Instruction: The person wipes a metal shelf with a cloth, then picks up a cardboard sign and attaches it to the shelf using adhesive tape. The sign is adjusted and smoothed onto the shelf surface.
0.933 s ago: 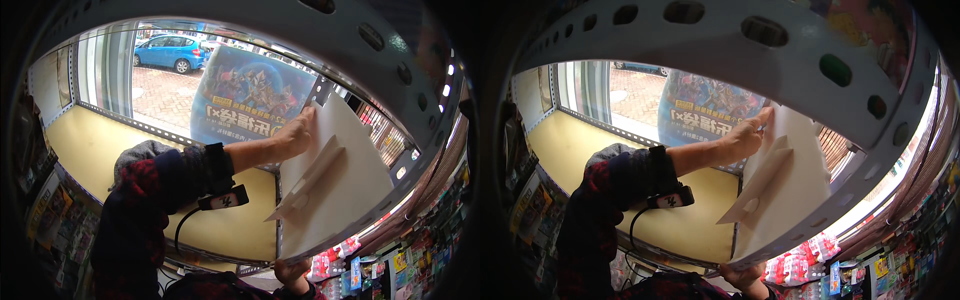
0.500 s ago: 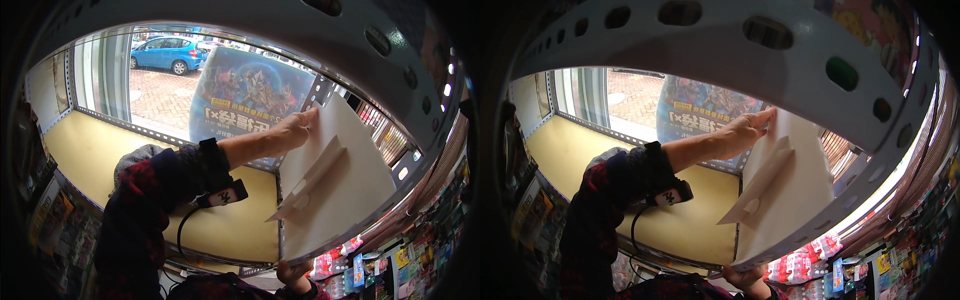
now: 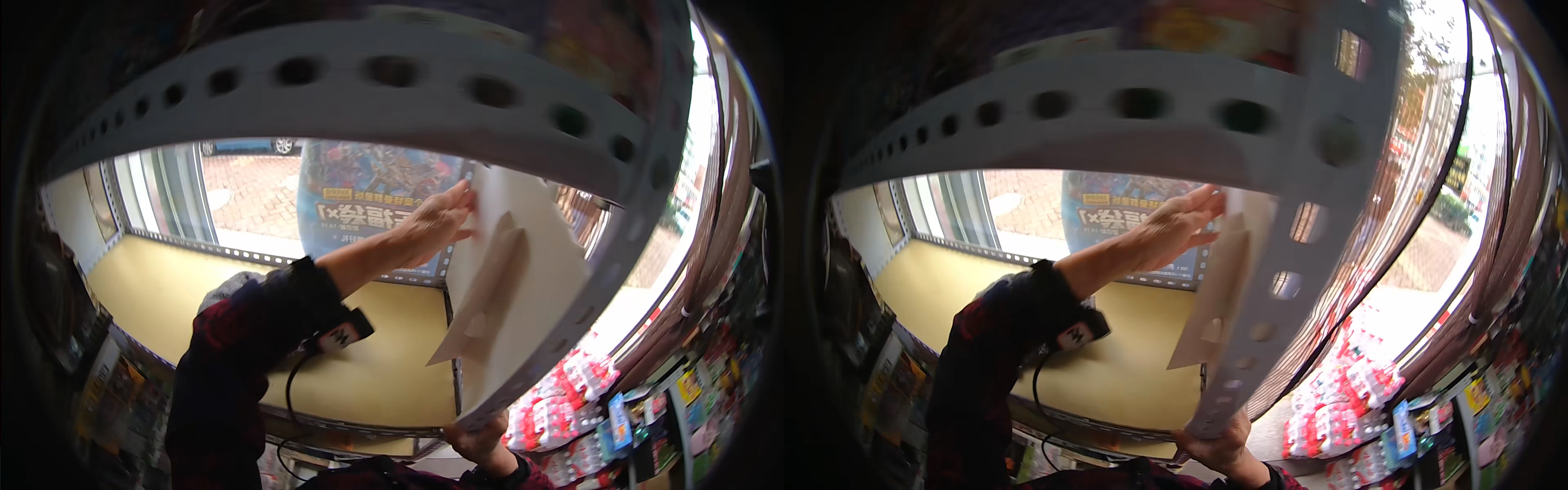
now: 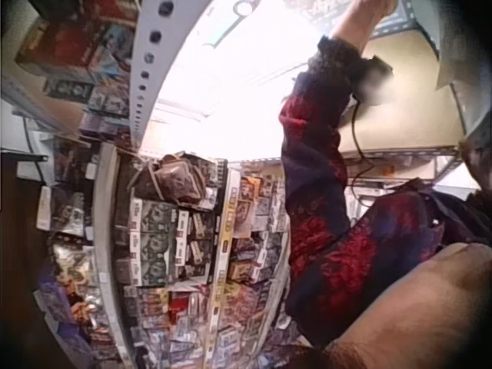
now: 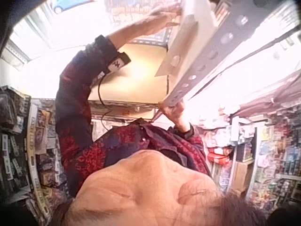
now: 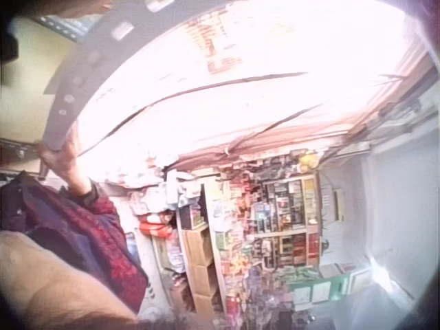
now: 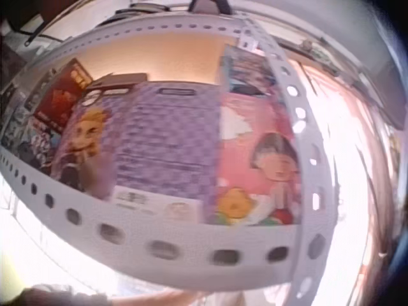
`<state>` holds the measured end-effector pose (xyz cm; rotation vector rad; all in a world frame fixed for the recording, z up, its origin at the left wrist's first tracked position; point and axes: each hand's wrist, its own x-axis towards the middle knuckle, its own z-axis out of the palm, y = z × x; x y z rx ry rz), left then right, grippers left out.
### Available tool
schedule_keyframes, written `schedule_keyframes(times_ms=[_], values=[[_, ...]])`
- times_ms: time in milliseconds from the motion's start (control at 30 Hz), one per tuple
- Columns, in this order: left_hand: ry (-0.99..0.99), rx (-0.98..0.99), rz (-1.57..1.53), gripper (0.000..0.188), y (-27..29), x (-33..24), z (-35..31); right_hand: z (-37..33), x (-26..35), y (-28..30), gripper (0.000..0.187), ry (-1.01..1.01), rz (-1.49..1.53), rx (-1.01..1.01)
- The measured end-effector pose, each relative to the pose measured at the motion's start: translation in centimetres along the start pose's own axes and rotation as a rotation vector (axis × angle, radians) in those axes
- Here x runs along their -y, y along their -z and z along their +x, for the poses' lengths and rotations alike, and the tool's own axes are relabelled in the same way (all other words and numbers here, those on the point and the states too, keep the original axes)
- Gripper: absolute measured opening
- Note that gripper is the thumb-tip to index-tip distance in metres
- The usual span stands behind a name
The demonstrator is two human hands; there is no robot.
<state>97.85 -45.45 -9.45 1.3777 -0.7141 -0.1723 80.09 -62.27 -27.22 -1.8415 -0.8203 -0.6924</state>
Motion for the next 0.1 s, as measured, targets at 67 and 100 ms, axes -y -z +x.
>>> schedule_keyframes(times_ms=[67, 100], values=[[0.175, 0.020, 0.033, 0.066, -0.8, 0.1, -1.4, -0.1, 0.0, -0.3, 0.088, -0.115, 0.112, 0.082], [0.212, 0.037, 0.059, 0.066, -2.0, 0.4, -0.8, 0.1, -0.2, -0.1, 0.092, -0.071, 0.155, 0.088]])
